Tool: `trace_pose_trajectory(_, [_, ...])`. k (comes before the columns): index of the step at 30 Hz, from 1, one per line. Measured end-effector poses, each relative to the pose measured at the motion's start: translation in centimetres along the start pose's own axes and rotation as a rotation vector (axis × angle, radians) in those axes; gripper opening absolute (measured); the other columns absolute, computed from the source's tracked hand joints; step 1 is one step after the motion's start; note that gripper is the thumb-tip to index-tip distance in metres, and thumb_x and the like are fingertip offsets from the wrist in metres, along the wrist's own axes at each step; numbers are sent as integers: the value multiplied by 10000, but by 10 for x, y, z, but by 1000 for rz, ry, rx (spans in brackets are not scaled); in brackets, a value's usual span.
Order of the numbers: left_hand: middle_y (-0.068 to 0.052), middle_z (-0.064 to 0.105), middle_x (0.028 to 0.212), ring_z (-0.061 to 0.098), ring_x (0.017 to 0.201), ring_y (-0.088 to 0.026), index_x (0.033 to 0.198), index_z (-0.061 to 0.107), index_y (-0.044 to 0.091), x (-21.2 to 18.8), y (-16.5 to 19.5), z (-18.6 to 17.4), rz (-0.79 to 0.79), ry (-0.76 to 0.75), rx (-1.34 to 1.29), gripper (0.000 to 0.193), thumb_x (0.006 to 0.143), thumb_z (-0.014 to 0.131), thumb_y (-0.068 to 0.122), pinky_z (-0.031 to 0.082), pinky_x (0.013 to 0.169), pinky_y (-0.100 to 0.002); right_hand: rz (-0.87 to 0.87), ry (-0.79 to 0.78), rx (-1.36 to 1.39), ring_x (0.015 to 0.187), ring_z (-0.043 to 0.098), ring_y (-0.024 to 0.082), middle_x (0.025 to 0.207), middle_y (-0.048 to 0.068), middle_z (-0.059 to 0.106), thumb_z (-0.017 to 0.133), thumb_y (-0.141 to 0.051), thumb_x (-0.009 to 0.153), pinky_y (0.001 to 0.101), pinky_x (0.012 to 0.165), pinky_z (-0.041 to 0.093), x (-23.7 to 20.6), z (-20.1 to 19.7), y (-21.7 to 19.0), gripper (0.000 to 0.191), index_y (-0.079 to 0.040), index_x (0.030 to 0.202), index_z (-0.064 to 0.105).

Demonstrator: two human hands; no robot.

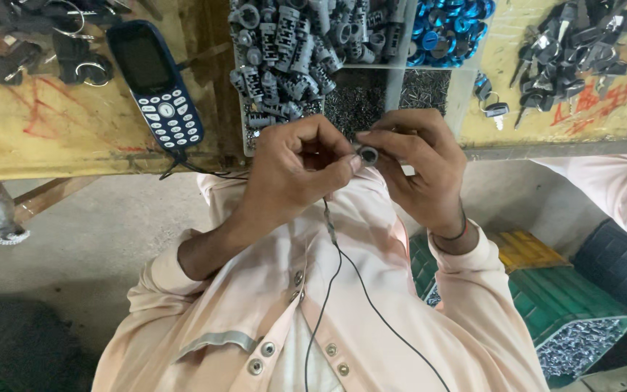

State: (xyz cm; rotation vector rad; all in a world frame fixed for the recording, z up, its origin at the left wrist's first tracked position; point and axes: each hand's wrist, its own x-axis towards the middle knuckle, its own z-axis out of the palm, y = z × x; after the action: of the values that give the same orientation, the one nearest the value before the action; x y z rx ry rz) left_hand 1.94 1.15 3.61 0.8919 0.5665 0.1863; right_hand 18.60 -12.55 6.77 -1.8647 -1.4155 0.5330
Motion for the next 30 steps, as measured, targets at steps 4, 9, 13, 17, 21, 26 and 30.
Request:
trace_pose_trajectory(4, [-1, 685, 799, 592, 670, -5, 936, 695, -9, -1, 2, 1, -3, 19, 95, 161, 918, 792, 119, 489, 574, -173, -56, 61, -3, 1041, 701, 249, 1214, 120, 656, 843, 125, 859, 320, 841, 593, -1, 8, 2, 397, -63, 1162, 666])
trace_pose_trajectory(9, [1, 689, 837, 605, 715, -3, 964, 690, -10, -1, 4, 1, 20, 7, 70, 147, 940, 772, 111, 506, 610, -169, -3, 81, 28, 1053, 717, 234, 1205, 126, 671, 838, 123, 887, 296, 811, 604, -2, 11, 2, 378, -34, 1175, 651])
trace_pose_trajectory(13, [-7, 692, 823, 605, 707, -5, 958, 682, -10, -2, 5, -1, 24, 37, 79, 142, 961, 754, 113, 503, 606, -169, -16, 21, 2, 1022, 702, 247, 1237, 128, 630, 770, 165, 901, 300, 835, 615, -5, 9, 1, 385, -50, 1214, 708])
trace_pose_trajectory(17, [-12, 698, 839, 606, 716, -5, 945, 676, -12, -3, 3, -1, 29, 39, 78, 139, 951, 761, 98, 504, 612, -169, -82, 59, 11, 1014, 722, 208, 1251, 120, 596, 768, 178, 935, 292, 850, 633, -8, 6, 2, 383, -68, 1225, 731])
trace_pose_trajectory(21, [-11, 671, 852, 587, 730, -15, 959, 632, -9, -5, 2, 4, 48, 87, 59, 147, 973, 735, 94, 490, 611, -178, -159, 26, -133, 983, 727, 218, 1160, 96, 645, 810, 128, 875, 293, 796, 609, -3, 1, -3, 370, -68, 1186, 766])
trace_pose_trajectory(26, [-157, 714, 1104, 714, 988, -209, 1119, 652, -31, -8, -2, 20, 540, 175, 564, 201, 961, 754, 39, 596, 860, -308, -70, 102, -209, 871, 700, 218, 1066, 142, 654, 877, 67, 846, 319, 720, 573, 14, 3, -33, 320, 27, 1135, 744])
trace_pose_trajectory(30, [-119, 767, 1155, 781, 988, -172, 1186, 715, 34, -8, -4, 16, 472, 144, 381, 226, 977, 797, 13, 648, 848, -262, 181, -91, 68, 852, 731, 211, 1010, 131, 694, 819, 49, 841, 297, 699, 616, 30, -24, -31, 241, 10, 1058, 722])
